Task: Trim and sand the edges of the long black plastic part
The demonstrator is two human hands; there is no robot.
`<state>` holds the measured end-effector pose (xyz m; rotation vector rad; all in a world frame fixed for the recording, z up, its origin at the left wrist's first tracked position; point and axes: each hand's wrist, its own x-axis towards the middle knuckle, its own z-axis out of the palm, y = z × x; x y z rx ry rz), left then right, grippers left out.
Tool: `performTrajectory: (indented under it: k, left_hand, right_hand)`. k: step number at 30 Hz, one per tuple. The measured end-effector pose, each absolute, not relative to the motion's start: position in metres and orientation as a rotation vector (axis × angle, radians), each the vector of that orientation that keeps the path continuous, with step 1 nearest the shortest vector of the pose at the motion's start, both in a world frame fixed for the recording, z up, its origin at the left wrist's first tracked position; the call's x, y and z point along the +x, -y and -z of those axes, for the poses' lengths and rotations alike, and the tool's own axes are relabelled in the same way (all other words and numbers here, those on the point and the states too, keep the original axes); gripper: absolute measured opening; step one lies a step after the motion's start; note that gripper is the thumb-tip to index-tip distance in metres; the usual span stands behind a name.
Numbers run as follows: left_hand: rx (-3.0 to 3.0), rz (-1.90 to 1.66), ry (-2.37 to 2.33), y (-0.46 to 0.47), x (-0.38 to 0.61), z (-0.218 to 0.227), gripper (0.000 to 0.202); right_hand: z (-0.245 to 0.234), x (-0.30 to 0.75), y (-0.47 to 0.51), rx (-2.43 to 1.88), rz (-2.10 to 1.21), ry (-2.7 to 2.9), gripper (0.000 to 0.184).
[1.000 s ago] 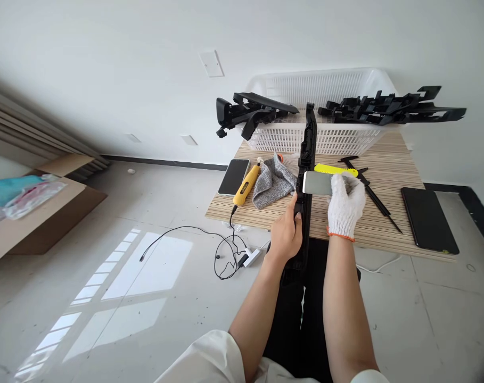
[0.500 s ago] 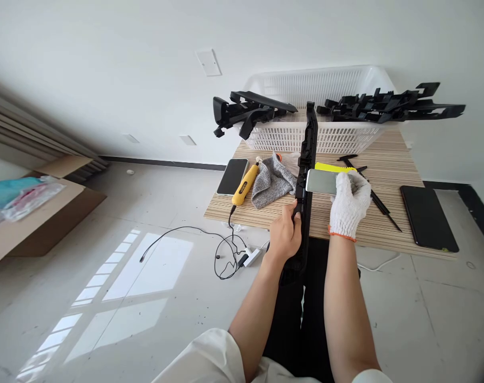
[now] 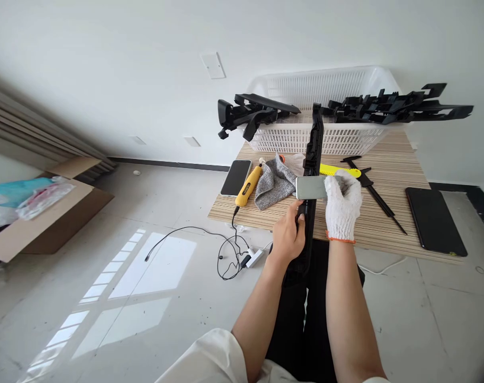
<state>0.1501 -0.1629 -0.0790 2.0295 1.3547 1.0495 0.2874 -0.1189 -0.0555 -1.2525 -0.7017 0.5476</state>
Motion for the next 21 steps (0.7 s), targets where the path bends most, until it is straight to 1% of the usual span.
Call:
performTrajectory:
  k: [2, 4, 7, 11, 14, 17, 21]
  left_hand:
    - [2.027, -1.047, -1.352, 0.163, 0.15, 0.078, 0.034]
    - [2.018, -1.041, -1.357, 0.163, 0.15, 0.078, 0.034]
    - [1.992, -1.044, -1.361, 0.163, 0.149, 0.077, 0.036]
    - [1.96, -1.057, -1.352, 0.164, 0.148, 0.077, 0.038]
    - [1.955, -1.048, -1.36, 0.164, 0.148, 0.075, 0.037]
    - [1.963, -1.042, -1.371, 0.164, 0.148, 0.073, 0.036]
    - [1.951, -1.058, -1.385, 0.164, 0.148, 0.073, 0.034]
  right_hand:
    - [0.055, 0.286, 0.119, -1.291, -0.492, 0.704, 0.04]
    - [0.052, 0.286, 0.121, -1.311, -0.52, 0.701, 0.042]
    - [0.047, 0.29, 0.124, -1.281, -0.729, 0.685, 0.046]
    - [0.041, 0.297, 0.13, -1.268, -1.027, 0.675, 0.04]
    - [0.039, 0.3, 0.133, -1.296, -1.153, 0.632, 0.041]
    - [0.039, 0.301, 0.133, -1.245, -1.137, 0.566, 0.04]
    - [0.041, 0.304, 0.13, -1.08, -1.0, 0.425, 0.034]
